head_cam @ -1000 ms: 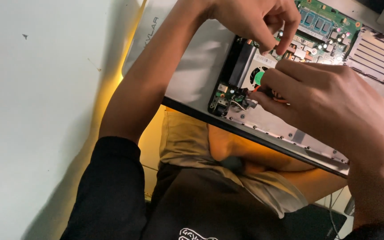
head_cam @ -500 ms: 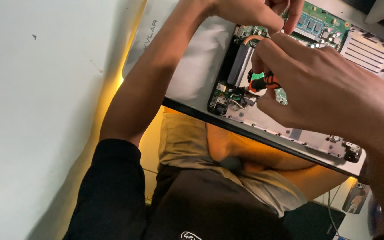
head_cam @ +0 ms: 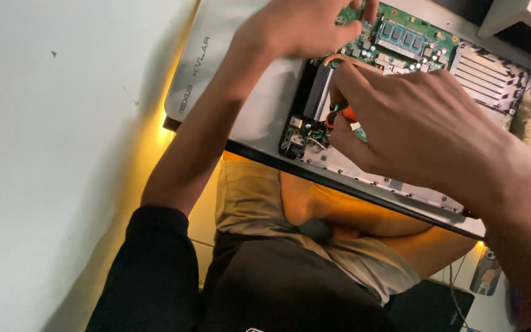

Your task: Securing the cooling system components onto a laptop motherboard using a screwdriver.

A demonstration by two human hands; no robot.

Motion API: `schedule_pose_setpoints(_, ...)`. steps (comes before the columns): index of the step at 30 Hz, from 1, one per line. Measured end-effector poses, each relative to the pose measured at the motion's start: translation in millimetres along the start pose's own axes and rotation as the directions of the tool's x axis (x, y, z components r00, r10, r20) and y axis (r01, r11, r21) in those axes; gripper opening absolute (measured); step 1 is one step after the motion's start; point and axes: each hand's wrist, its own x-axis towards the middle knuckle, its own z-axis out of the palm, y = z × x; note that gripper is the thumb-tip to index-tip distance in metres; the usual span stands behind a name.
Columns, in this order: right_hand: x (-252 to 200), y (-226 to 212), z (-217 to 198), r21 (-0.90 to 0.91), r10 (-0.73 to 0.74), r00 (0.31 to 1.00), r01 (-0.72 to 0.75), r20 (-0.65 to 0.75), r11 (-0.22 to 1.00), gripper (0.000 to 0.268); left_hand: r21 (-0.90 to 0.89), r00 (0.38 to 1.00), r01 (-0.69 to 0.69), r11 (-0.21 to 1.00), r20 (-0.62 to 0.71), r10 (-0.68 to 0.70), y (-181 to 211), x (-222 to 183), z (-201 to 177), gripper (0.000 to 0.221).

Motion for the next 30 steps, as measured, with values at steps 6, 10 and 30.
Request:
schedule_pose_setpoints(6,1,6,23,-0.221,0.061,0.988,-0.092,-0.141,0.971,0.065,0.199,0.97,0.075,0.977,-0.24,-0.026,31,-53,64,0.015)
schedule_pose_setpoints(10,-5,-2,5,-0.071,0.046,0.987,-0.057,-0.152,0.996,0.062,0.414,0.961,0.162,0.896,-0.272,-0.048,6,-57,110,0.04)
schedule_pose_setpoints(30,-6,12,27,-0.313,0.079,0.983,-0.128,-0.163,0.941,0.074,0.506,0.956,0.21,0.837,-0.287,-0.067,39,-52,95,0.04)
